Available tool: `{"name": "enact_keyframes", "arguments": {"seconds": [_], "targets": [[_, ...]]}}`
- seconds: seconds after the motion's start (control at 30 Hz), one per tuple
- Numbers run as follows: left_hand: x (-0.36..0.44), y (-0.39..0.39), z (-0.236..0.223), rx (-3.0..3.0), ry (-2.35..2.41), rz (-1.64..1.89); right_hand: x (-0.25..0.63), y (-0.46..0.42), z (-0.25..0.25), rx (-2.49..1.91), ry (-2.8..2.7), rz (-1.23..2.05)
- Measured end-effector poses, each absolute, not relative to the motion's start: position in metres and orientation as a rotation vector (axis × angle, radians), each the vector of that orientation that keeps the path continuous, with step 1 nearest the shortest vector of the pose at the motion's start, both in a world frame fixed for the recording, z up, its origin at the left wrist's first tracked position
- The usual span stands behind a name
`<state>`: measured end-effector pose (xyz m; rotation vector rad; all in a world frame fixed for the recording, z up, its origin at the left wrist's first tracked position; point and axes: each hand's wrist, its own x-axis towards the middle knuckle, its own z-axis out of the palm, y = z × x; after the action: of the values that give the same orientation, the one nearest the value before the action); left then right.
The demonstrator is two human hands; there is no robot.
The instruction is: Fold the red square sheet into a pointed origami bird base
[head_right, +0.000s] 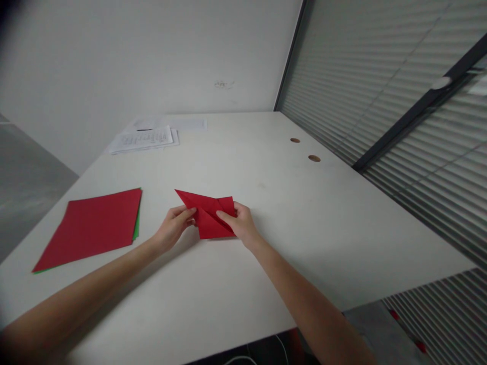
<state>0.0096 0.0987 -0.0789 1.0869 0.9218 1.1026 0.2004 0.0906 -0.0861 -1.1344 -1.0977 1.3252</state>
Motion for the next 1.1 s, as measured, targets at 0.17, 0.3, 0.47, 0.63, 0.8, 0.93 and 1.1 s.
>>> {"name": "enact_keyframes", "arguments": {"seconds": [0.17, 0.3, 0.47, 0.63, 0.8, 0.93, 1.1], "targets": [[0.01, 0.097, -0.079, 1.078, 0.943, 1.114, 0.198, 0.087, -0.087, -1.162, -1.062, 1.374], [0.013, 0.097, -0.081, 1.063, 1.045, 1.221, 0.195, 0.085, -0.085, -1.147, -1.088, 1.438], [0.013, 0.1, -0.085, 1.006, 1.083, 1.291, 0.196, 0.085, -0.086, -1.142, -1.139, 1.482], [0.011, 0.105, -0.088, 0.952, 1.044, 1.308, 0.201, 0.088, -0.091, -1.181, -1.15, 1.476], [0.001, 0.117, -0.086, 0.951, 1.002, 1.366, 0.208, 0.093, -0.092, -1.202, -1.125, 1.45], [-0.004, 0.123, -0.082, 0.947, 0.982, 1.39, 0.211, 0.095, -0.094, -1.199, -1.127, 1.443], [-0.007, 0.126, -0.08, 0.917, 0.958, 1.378, 0.213, 0.098, -0.097, -1.194, -1.185, 1.401]]}}
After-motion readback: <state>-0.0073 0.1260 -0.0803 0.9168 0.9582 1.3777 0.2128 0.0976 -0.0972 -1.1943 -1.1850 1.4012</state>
